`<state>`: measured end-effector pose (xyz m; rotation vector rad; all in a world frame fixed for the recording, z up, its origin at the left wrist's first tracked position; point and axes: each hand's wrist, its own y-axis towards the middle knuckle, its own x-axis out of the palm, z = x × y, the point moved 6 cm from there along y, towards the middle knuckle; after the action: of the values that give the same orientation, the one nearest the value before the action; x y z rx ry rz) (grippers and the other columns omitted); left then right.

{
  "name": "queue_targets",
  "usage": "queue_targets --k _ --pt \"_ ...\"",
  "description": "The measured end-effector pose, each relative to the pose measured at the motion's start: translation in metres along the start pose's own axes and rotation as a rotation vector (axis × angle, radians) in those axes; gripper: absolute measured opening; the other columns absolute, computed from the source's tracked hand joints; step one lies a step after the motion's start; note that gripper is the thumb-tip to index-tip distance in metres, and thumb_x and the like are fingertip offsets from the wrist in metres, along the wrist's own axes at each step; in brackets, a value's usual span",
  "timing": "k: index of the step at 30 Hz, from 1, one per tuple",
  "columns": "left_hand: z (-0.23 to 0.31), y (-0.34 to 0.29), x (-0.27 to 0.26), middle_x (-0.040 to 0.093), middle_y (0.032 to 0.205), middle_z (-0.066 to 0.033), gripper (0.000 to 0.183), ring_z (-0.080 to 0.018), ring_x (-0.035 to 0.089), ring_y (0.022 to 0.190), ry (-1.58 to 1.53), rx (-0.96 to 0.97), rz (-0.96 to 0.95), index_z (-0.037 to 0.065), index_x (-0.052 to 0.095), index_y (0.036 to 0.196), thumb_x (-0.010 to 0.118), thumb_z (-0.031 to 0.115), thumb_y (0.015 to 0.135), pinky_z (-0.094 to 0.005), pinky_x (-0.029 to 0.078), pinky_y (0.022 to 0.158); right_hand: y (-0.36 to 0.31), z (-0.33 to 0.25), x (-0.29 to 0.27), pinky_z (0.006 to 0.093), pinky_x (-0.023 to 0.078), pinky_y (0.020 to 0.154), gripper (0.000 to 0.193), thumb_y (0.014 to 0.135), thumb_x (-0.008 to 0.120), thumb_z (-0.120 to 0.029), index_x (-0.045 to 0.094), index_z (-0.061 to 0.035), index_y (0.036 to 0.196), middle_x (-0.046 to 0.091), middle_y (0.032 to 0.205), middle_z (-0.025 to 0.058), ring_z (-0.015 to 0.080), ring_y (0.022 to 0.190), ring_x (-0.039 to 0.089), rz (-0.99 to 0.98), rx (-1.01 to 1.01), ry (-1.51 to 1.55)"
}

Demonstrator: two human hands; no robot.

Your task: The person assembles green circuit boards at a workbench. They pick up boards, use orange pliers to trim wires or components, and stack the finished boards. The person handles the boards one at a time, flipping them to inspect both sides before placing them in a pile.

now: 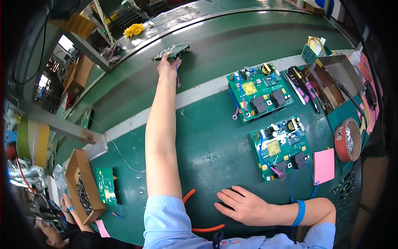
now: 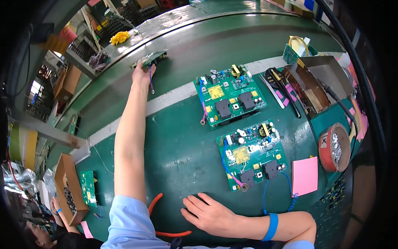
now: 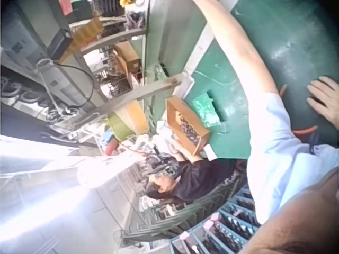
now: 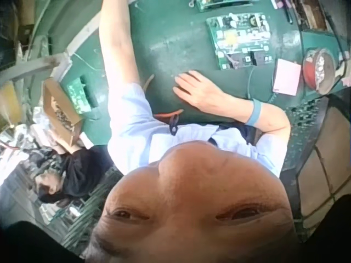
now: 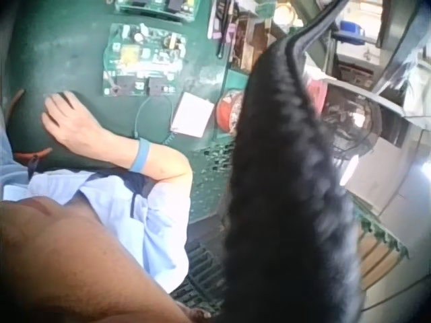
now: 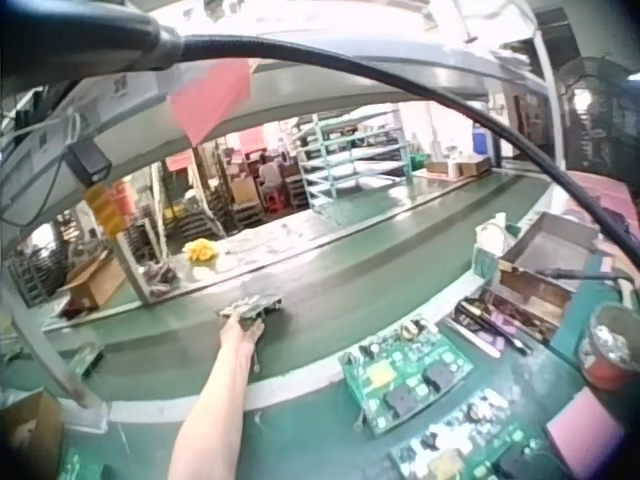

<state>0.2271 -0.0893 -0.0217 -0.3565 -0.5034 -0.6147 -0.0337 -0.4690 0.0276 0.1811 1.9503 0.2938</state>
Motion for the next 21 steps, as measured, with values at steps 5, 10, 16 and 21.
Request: queue_targets --k 5,10,16,21 --pt "-0.005 -0.012 0.014 0.042 0.105 -0.0223 0.025 -0.0373 0.049 0.091 -0.044 -0.188 -0.172 -0.006 0.037 0.104 0.034 0.007 0.083 -0.0458 0.047 0.074 -0.002 0.000 0.001 0.0367 0.036 0.082 0.033 0.065 0.050 -0.012 0.051 0.0014 0.095 0.046 0.102 0.0186 0.0276 0.097 0.044 0.017 -0.025 0.041" --pt "0.015 -0.050 0.021 0.039 0.110 -0.0244 0.030 -0.0399 0.045 0.099 -0.211 -0.189 -0.343 -0.010 0.029 0.110 0.032 0.002 0.083 -0.0479 0.045 0.079 -0.002 0.001 -0.001 0.0357 0.036 0.081 0.033 0.065 0.051 -0.012 0.050 -0.0006 0.096 0.047 0.102 0.0170 0.0269 0.097 0.045 0.037 -0.046 0.012" --pt "0.082 -0.137 -0.012 0.044 0.109 -0.0175 0.029 -0.0296 0.050 0.096 -0.040 -0.087 -0.577 -0.002 0.032 0.112 0.035 0.003 0.084 -0.0440 0.048 0.075 0.001 -0.004 -0.001 0.0375 0.036 0.082 0.033 0.067 0.054 -0.015 0.051 -0.0036 0.097 0.047 0.102 0.0163 0.0270 0.097 0.045 0.029 -0.046 0.006" --pt "0.111 -0.213 -0.057 0.047 0.107 -0.0126 0.029 -0.0233 0.052 0.093 0.003 -0.010 -0.559 -0.001 0.036 0.110 0.040 0.003 0.082 -0.0411 0.050 0.073 0.000 -0.010 0.002 0.0393 0.036 0.083 0.037 0.064 0.060 -0.016 0.051 -0.0044 0.098 0.047 0.102 0.0163 0.0287 0.097 0.045 0.020 -0.053 -0.053"
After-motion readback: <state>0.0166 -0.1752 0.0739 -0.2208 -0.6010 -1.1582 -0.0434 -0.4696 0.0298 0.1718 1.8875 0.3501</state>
